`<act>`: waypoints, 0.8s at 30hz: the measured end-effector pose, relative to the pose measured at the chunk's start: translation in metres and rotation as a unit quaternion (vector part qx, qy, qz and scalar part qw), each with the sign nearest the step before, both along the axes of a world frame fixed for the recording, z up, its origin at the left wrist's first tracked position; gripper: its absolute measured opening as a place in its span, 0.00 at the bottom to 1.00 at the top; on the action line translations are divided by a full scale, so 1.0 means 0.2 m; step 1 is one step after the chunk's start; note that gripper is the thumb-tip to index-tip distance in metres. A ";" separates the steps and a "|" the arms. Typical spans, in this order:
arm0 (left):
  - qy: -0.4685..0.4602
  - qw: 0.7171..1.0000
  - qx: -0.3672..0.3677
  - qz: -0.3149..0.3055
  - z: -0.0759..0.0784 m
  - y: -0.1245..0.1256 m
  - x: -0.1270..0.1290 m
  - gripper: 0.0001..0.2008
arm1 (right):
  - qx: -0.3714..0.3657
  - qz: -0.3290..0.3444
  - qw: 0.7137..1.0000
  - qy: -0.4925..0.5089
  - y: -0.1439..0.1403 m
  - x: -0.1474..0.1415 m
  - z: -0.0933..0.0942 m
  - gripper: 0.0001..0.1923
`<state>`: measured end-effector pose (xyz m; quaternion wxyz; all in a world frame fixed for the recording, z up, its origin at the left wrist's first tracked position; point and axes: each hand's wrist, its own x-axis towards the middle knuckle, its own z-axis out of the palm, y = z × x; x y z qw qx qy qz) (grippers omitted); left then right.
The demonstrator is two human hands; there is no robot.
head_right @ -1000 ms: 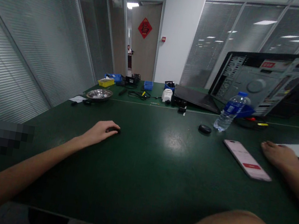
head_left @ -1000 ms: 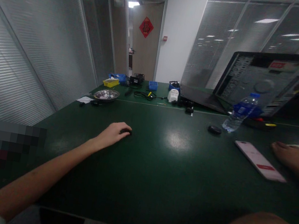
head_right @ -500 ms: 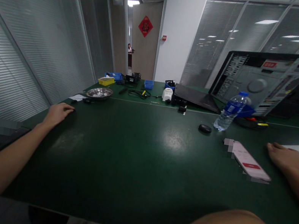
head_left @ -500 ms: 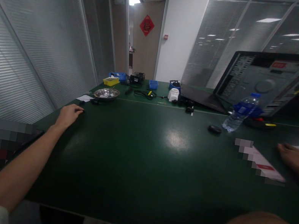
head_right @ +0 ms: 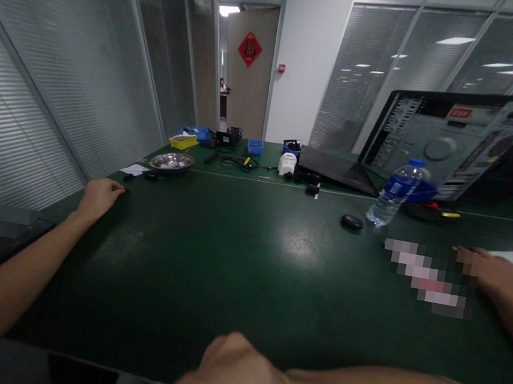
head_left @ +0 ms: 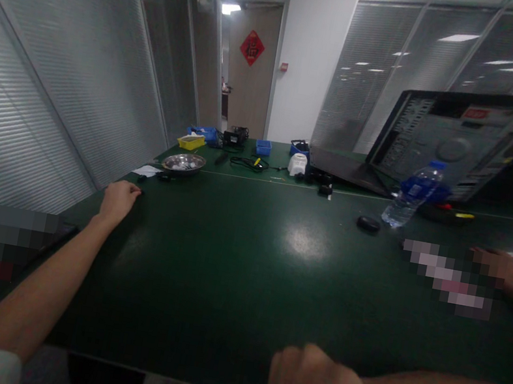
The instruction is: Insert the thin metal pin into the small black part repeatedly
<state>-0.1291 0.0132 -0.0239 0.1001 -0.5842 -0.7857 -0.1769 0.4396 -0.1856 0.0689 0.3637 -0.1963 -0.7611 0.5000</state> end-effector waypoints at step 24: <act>-0.239 0.813 -0.132 -0.515 0.11 -0.54 1.57 0.08 | 0.324 -0.147 0.864 -0.358 0.53 0.01 -0.38 0.16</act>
